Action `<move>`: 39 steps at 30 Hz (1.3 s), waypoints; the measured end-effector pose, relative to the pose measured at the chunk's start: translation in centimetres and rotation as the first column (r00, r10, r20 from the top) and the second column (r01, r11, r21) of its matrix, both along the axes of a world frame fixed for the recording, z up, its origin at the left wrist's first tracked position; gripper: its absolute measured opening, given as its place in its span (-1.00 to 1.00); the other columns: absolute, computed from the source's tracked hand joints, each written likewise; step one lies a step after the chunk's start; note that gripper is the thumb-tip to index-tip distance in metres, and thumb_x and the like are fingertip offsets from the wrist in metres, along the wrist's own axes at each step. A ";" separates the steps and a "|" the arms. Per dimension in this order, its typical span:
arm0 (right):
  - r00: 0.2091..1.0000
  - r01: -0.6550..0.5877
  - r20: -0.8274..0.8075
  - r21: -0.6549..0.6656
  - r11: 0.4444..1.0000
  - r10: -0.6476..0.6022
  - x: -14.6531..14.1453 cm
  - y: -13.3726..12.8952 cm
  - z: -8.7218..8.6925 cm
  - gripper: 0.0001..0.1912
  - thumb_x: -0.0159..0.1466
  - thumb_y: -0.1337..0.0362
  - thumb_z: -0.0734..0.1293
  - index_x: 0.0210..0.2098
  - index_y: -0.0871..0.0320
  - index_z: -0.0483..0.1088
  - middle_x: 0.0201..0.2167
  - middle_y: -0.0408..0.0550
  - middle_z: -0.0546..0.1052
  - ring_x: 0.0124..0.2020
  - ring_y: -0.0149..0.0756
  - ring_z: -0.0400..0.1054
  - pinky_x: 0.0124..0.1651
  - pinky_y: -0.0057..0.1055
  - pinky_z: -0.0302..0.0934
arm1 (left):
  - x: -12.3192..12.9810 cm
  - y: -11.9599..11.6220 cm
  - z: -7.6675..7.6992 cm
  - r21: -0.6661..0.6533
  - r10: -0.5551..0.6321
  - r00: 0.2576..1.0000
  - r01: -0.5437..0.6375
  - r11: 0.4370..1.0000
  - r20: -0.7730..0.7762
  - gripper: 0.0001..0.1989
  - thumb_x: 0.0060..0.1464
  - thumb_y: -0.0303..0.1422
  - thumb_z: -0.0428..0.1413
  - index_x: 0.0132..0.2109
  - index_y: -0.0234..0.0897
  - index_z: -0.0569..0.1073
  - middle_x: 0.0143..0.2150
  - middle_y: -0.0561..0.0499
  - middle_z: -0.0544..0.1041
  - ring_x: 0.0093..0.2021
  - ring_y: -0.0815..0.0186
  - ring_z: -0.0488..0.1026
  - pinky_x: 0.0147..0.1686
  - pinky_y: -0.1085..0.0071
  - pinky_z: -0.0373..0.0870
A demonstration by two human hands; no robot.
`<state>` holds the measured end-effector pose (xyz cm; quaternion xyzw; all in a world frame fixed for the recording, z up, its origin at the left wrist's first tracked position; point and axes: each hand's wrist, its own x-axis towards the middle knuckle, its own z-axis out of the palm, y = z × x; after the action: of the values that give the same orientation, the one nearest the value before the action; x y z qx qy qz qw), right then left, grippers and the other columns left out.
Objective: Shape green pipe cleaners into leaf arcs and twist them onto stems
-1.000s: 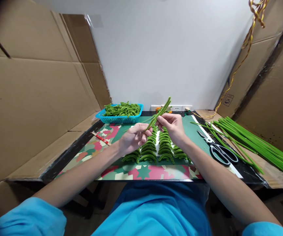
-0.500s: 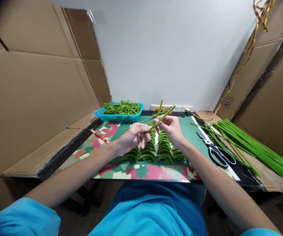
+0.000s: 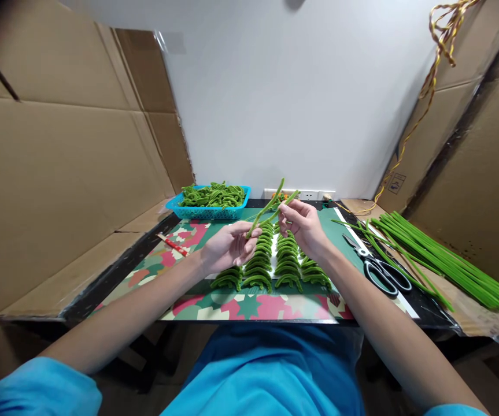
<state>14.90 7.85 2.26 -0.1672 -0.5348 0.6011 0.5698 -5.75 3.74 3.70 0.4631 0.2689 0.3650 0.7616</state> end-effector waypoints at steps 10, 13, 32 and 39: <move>0.975 0.221 0.015 0.035 0.975 -0.222 -0.2 0.5 -0.1 -0.68 0.09 0.07 0.63 -0.30 0.15 0.62 -0.41 -0.10 0.61 -0.46 -0.35 0.50 -0.45 -0.44 0.39 | 0.3 0.0 -0.4 0.078 -0.013 1.000 0.015 0.997 -0.025 -0.77 0.28 -0.28 0.15 -0.32 -0.31 0.41 -0.60 0.08 0.40 -0.74 0.37 0.35 -0.77 0.52 0.23; 0.969 0.244 0.017 0.043 0.969 -0.245 -0.1 0.6 -0.1 -0.66 0.11 0.03 0.62 -0.31 0.16 0.63 -0.42 -0.06 0.64 -0.46 -0.32 0.52 -0.42 -0.41 0.44 | 0.3 0.0 -0.4 0.084 -0.014 0.999 0.017 0.996 -0.040 -0.76 0.27 -0.26 0.16 -0.32 -0.30 0.41 -0.60 0.08 0.40 -0.74 0.37 0.36 -0.77 0.53 0.23; 0.948 0.315 0.012 0.129 0.940 -0.319 0.5 1.0 -0.2 -0.70 0.19 0.06 0.57 -0.21 0.13 0.60 -0.43 -0.10 0.65 -0.53 -0.29 0.54 -0.47 -0.36 0.50 | 0.3 0.6 -0.7 0.083 0.085 0.992 -0.078 0.994 -0.089 -0.71 0.28 -0.17 0.11 -0.34 -0.26 0.36 -0.64 0.10 0.38 -0.74 0.34 0.37 -0.77 0.51 0.20; 0.948 0.305 0.049 0.136 0.942 -0.314 0.9 1.1 0.0 -0.64 0.18 0.02 0.58 -0.20 0.16 0.60 -0.41 -0.07 0.65 -0.54 -0.30 0.54 -0.52 -0.37 0.48 | 0.5 0.7 -0.5 0.149 0.147 0.983 -0.130 0.980 -0.112 -0.58 0.23 -0.04 0.27 -0.13 -0.37 0.52 -0.59 0.13 0.47 -0.75 0.41 0.36 -0.79 0.53 0.23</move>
<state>15.76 8.93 2.21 -0.2338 -0.5587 0.4625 0.6476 -5.23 4.40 3.18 0.5174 0.3202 0.4061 0.6818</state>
